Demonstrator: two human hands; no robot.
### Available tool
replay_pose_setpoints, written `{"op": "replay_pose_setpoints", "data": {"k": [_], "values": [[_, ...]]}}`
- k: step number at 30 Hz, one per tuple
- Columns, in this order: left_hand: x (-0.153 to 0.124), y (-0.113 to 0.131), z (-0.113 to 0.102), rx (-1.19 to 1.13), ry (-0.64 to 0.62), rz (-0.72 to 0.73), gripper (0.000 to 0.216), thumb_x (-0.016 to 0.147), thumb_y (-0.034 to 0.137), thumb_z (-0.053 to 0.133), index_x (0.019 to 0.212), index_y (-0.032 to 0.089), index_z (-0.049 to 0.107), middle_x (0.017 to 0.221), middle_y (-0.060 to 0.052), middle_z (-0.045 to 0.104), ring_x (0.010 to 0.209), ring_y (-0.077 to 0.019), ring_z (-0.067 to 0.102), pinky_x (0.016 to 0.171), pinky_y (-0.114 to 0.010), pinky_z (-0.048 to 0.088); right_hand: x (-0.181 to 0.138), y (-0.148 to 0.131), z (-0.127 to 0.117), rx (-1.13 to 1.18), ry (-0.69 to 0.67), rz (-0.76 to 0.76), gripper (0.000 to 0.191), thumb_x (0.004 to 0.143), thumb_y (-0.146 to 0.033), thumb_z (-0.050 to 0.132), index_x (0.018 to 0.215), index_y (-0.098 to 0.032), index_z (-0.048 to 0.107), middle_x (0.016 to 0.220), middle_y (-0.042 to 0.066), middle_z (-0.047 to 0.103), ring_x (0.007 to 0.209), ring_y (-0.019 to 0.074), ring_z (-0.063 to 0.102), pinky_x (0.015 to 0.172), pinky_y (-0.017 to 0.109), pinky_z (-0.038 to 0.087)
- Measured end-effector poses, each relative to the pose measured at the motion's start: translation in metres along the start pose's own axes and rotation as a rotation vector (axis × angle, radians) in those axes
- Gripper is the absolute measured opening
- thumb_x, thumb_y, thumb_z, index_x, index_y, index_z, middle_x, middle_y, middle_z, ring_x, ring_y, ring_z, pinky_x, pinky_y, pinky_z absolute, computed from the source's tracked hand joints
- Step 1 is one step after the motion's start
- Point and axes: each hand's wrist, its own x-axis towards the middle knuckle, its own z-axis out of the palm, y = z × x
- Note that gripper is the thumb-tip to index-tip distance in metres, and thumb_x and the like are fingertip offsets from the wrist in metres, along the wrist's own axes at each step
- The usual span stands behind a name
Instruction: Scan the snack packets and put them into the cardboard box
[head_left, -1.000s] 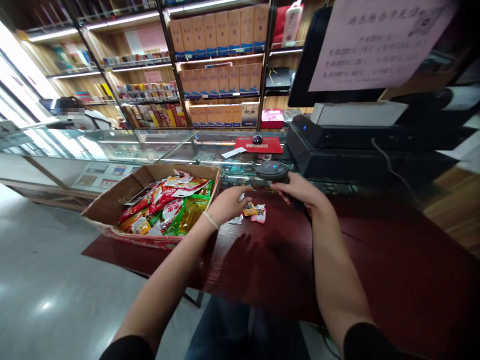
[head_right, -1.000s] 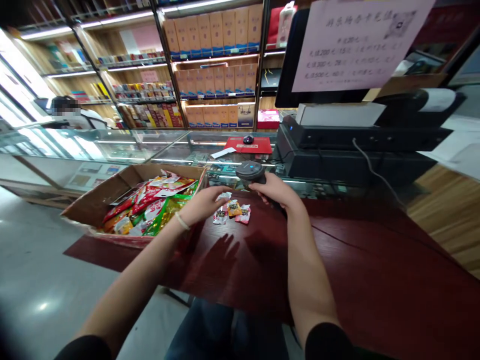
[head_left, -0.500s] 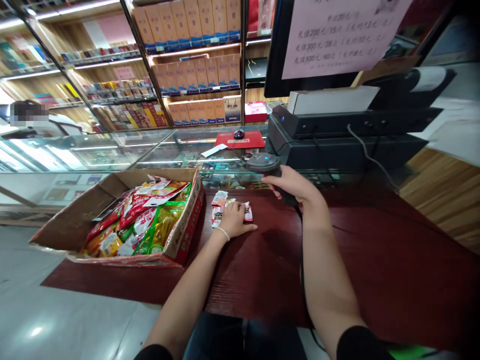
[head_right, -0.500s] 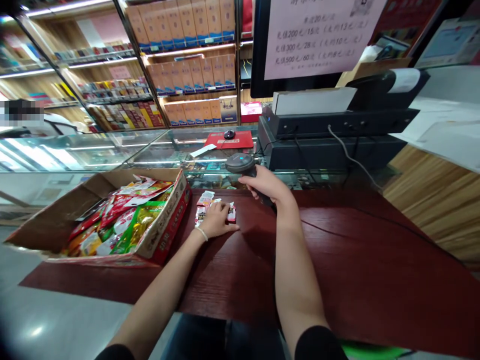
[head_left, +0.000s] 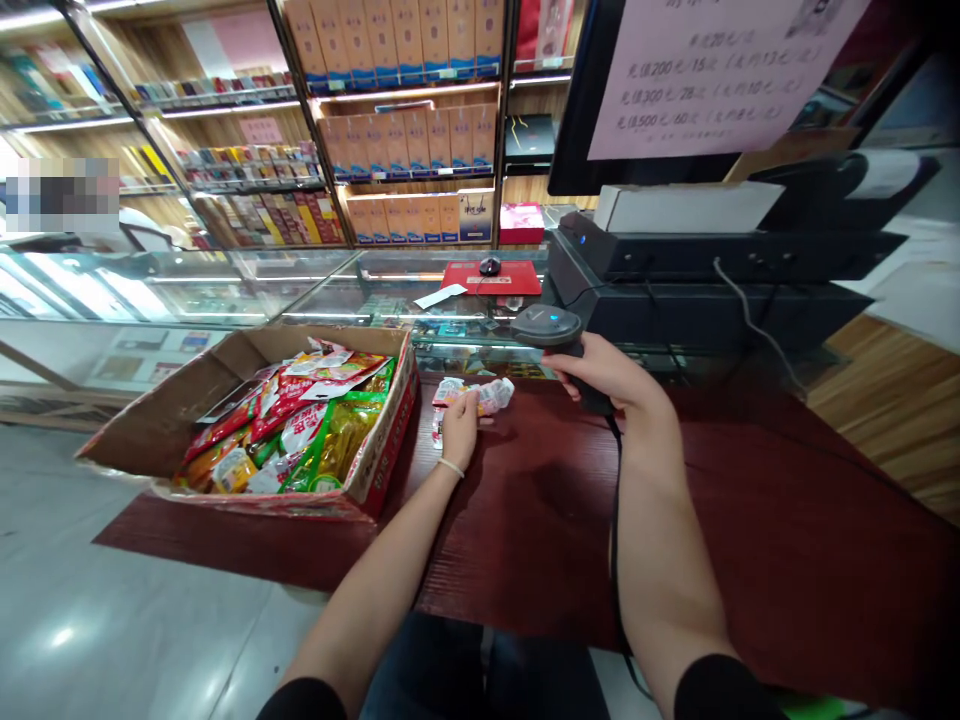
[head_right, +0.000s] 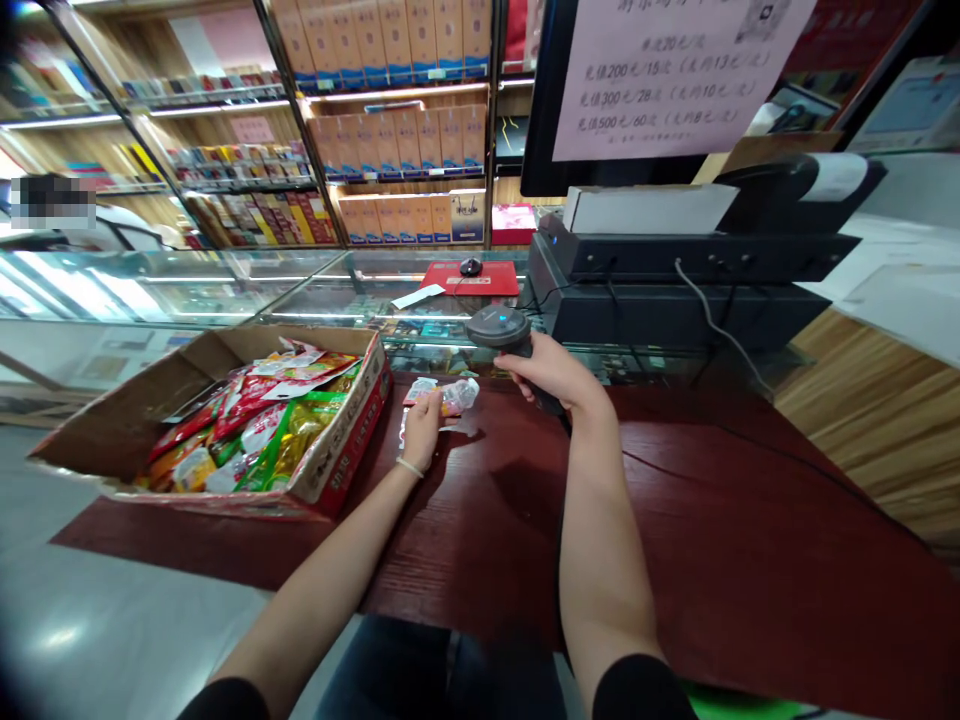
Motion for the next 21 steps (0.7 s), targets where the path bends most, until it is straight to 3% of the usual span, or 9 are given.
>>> {"op": "replay_pose_setpoints", "data": {"k": [3, 8, 14, 18, 21], "values": [[0.004, 0.001, 0.000, -0.467, 0.030, -0.178, 0.039, 0.092, 0.049, 0.052, 0.111, 0.015, 0.058, 0.114, -0.012, 0.068, 0.097, -0.0209, 0.070, 0.086, -0.038, 0.057, -0.001, 0.000, 0.001, -0.065, -0.082, 0.009, 0.023, 0.077, -0.035, 0.071, 0.076, -0.019, 0.054, 0.053, -0.003, 0.054, 0.038, 0.0099, 0.046, 0.036, 0.022, 0.038], [0.009, 0.009, -0.006, -0.871, 0.015, -0.210, 0.023, 0.095, 0.033, 0.051, 0.109, 0.016, 0.058, 0.125, -0.012, 0.065, 0.116, -0.0203, 0.063, 0.102, -0.038, 0.049, -0.002, -0.003, 0.006, -0.164, -0.187, 0.039, 0.027, 0.076, -0.038, 0.073, 0.085, -0.019, 0.056, 0.048, -0.004, 0.052, 0.037, 0.0116, 0.048, 0.036, 0.022, 0.036], [0.011, 0.012, -0.007, -0.990, 0.023, -0.190, 0.007, 0.086, 0.014, 0.058, 0.092, 0.016, 0.062, 0.108, -0.006, 0.071, 0.115, -0.0189, 0.063, 0.109, -0.042, 0.043, 0.001, -0.003, 0.012, -0.255, -0.351, 0.030, 0.038, 0.079, -0.039, 0.071, 0.107, -0.017, 0.058, 0.054, -0.004, 0.056, 0.039, 0.0113, 0.050, 0.037, 0.021, 0.037], [0.012, 0.010, -0.006, -0.954, -0.008, -0.159, 0.016, 0.078, 0.002, 0.061, 0.087, 0.016, 0.063, 0.089, -0.002, 0.072, 0.099, -0.0135, 0.068, 0.110, -0.040, 0.041, 0.007, 0.006, 0.014, -0.299, -0.412, 0.032, 0.039, 0.081, -0.039, 0.067, 0.111, -0.017, 0.058, 0.056, -0.003, 0.058, 0.041, 0.0125, 0.053, 0.039, 0.022, 0.041], [0.013, 0.009, -0.006, -0.932, -0.015, -0.149, 0.019, 0.078, 0.002, 0.061, 0.090, 0.016, 0.064, 0.090, -0.001, 0.072, 0.097, -0.0119, 0.068, 0.110, -0.039, 0.041, 0.009, 0.010, 0.014, -0.310, -0.413, 0.036, 0.035, 0.082, -0.039, 0.066, 0.108, -0.017, 0.058, 0.055, -0.003, 0.057, 0.041, 0.0136, 0.054, 0.039, 0.023, 0.042]]}}
